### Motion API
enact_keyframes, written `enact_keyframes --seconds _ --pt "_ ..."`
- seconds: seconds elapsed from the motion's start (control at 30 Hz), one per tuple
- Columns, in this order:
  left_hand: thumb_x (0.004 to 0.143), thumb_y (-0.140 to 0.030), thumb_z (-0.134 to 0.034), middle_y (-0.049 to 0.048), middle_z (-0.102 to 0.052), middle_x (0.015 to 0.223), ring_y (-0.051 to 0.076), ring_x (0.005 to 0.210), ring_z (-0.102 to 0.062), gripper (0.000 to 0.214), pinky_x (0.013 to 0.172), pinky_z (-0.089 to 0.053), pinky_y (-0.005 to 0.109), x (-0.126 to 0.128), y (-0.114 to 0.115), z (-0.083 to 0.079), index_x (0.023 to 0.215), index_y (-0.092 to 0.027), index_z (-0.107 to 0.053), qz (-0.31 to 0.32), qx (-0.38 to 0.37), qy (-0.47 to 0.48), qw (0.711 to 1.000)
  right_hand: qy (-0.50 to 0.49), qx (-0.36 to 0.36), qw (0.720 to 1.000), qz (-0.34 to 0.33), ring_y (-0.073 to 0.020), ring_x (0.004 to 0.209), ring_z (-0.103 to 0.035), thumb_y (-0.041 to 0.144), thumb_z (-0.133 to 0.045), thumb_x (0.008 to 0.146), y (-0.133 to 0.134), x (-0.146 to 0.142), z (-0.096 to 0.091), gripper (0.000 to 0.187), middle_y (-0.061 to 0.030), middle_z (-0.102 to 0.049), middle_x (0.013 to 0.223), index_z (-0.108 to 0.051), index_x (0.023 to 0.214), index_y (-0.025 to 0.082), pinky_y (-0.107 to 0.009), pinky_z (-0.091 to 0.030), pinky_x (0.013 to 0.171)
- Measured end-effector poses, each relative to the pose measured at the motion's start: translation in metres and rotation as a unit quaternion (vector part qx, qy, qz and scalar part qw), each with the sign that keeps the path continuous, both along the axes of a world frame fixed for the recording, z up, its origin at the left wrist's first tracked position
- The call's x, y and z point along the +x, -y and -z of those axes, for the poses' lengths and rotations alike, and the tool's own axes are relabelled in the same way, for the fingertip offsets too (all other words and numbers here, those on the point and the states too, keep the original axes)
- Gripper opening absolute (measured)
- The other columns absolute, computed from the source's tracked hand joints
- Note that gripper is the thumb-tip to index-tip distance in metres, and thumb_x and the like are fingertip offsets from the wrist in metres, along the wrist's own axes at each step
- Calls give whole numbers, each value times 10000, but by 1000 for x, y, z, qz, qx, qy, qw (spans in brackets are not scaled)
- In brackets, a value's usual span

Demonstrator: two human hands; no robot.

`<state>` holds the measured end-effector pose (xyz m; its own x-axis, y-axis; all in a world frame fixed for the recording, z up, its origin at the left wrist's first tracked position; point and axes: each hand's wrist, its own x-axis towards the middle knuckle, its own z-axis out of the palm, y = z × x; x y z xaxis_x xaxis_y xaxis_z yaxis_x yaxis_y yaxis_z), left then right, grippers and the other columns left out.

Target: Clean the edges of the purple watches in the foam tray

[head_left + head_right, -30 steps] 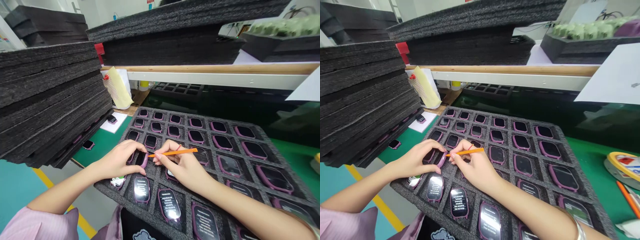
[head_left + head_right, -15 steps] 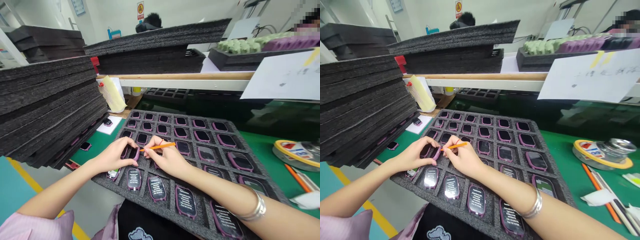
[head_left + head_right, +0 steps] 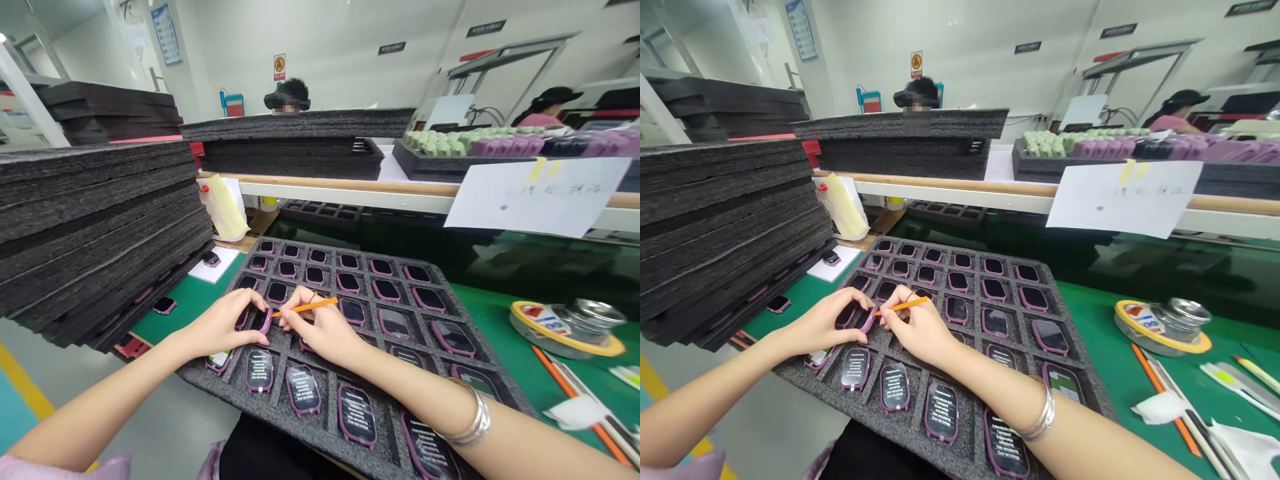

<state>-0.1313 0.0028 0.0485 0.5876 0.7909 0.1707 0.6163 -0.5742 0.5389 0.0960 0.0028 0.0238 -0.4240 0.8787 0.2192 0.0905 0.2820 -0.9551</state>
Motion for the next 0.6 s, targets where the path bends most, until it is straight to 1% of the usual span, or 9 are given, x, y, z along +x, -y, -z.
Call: enact_keyframes --seconds 0.2,0.4,0.5,0.6 --pt "801 -446 -792 47 -685 1077 244 1039 -639 393 932 -493 393 -1 0 0 1015 -225 -549 1 -3 0 1000 -4 -18 1000 2 -168 718 -694 323 -578 911 -2 -1 2 151 -17 -672 763 -521 823 215 -335 -564 717" --pt "821 -452 -766 54 -678 1092 245 1043 -642 371 926 -504 394 -2 0 2 1027 -222 -561 1 3 -1 1000 -21 -26 999 1 -148 700 -692 341 -593 917 -3 -2 4 173 -3 -666 751 -504 836 217 -326 -583 728" --pt "839 -452 -744 61 -682 1098 251 1051 -644 346 928 -510 398 -3 0 1 1026 -220 -569 5 12 3 1000 -25 -23 999 3 -146 705 -697 314 -589 924 -3 -3 5 156 -1 -660 758 -498 845 216 -323 -594 725" --pt "855 -453 -724 56 -693 1105 247 1051 -653 327 941 -519 391 -3 -1 2 1054 -231 -591 -7 27 -5 1000 -19 -13 1000 2 -136 683 -692 254 -583 929 -5 -4 5 135 10 -654 741 -496 833 216 -305 -594 704"
